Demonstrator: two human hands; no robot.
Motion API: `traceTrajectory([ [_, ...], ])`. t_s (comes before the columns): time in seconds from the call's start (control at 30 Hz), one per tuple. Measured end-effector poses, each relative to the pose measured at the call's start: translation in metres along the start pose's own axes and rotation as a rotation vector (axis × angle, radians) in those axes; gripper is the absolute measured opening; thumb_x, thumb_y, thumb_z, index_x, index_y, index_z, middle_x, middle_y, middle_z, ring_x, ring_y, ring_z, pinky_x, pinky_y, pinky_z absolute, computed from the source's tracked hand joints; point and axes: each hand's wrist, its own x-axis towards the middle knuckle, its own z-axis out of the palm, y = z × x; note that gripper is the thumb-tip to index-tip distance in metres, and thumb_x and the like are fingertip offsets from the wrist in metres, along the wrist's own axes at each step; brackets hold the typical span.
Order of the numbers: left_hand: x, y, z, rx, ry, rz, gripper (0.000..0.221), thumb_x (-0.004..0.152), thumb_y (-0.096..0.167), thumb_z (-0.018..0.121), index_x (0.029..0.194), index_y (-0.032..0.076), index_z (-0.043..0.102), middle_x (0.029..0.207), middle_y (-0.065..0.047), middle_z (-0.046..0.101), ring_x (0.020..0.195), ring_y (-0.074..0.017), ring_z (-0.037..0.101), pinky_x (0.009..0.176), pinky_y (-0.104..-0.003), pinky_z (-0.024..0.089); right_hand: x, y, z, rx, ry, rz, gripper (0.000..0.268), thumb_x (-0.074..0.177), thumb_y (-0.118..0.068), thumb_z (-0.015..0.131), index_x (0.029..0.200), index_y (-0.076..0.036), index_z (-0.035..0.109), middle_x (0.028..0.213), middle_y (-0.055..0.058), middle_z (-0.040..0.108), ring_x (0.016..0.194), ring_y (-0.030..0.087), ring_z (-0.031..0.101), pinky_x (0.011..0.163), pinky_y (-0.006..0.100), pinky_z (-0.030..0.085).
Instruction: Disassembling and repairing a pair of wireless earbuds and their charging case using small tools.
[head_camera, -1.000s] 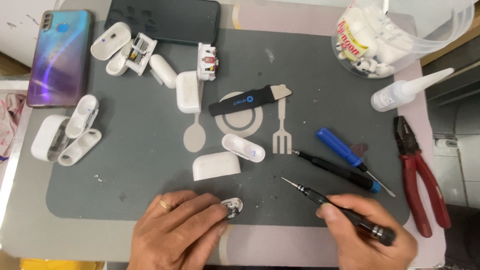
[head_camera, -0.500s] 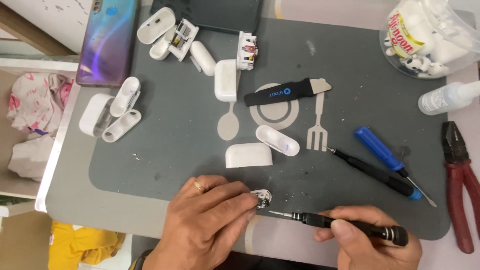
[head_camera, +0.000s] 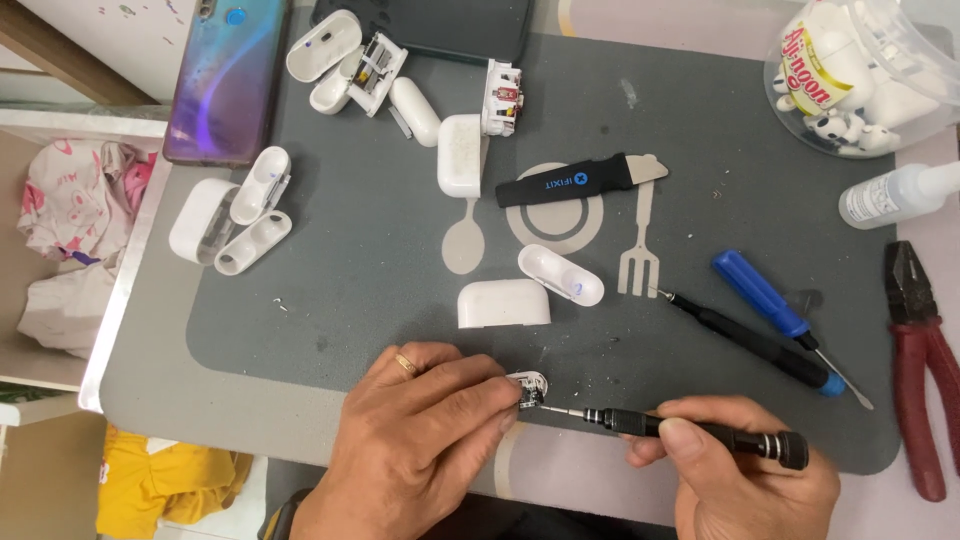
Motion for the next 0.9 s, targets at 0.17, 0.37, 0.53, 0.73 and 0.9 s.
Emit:
traceTrajectory([
  [0.17,0.000,0.001,0.001,-0.010,0.006,-0.008,0.013,0.094,0.014,0.073,0.105,0.008,0.073,0.101,-0.008,0.077,0.085,-0.0236,0.066,0.075,-0.035,0.052,0.002,-0.004,0.003,-0.019,0.006,0.024,0.010,0.080,0.004,0.070,0.084,0.012,0.069,0.055,0.027,0.064,0.043,0.034,0.066,0.052,0.042,0.064],
  [0.37,-0.001,0.002,0.002,0.020,0.012,-0.021,0.014,0.092,0.014,0.077,0.104,0.009,0.074,0.101,-0.007,0.078,0.085,-0.0239,0.066,0.077,-0.035,0.054,0.002,-0.009,0.007,-0.002,0.001,0.041,0.012,0.083,0.006,0.069,0.090,0.015,0.068,0.057,0.029,0.063,0.045,0.036,0.065,0.050,0.045,0.065],
  [0.53,-0.002,0.002,0.003,0.027,0.001,-0.029,0.014,0.093,0.015,0.075,0.105,0.009,0.074,0.102,-0.006,0.078,0.085,-0.0241,0.067,0.079,-0.035,0.054,0.004,-0.010,0.006,0.066,-0.089,0.018,0.009,0.085,0.003,0.070,0.085,0.012,0.070,0.057,0.023,0.062,0.048,0.030,0.065,0.053,0.041,0.063],
  [0.73,-0.005,0.001,0.007,0.045,0.018,-0.023,0.013,0.094,0.015,0.074,0.105,0.009,0.074,0.102,-0.005,0.078,0.082,-0.0249,0.066,0.084,-0.035,0.055,0.005,-0.016,0.010,0.043,-0.070,0.055,0.007,0.086,0.003,0.071,0.083,0.009,0.071,0.059,0.021,0.066,0.050,0.030,0.069,0.060,0.041,0.067],
  [0.9,-0.006,0.003,0.006,0.045,0.019,-0.015,0.013,0.093,0.014,0.075,0.104,0.008,0.075,0.101,-0.006,0.079,0.085,-0.0239,0.068,0.085,-0.036,0.055,0.004,-0.019,0.011,0.049,-0.090,0.018,0.007,0.087,0.002,0.071,0.083,0.008,0.072,0.062,0.020,0.068,0.053,0.027,0.070,0.059,0.037,0.065],
])
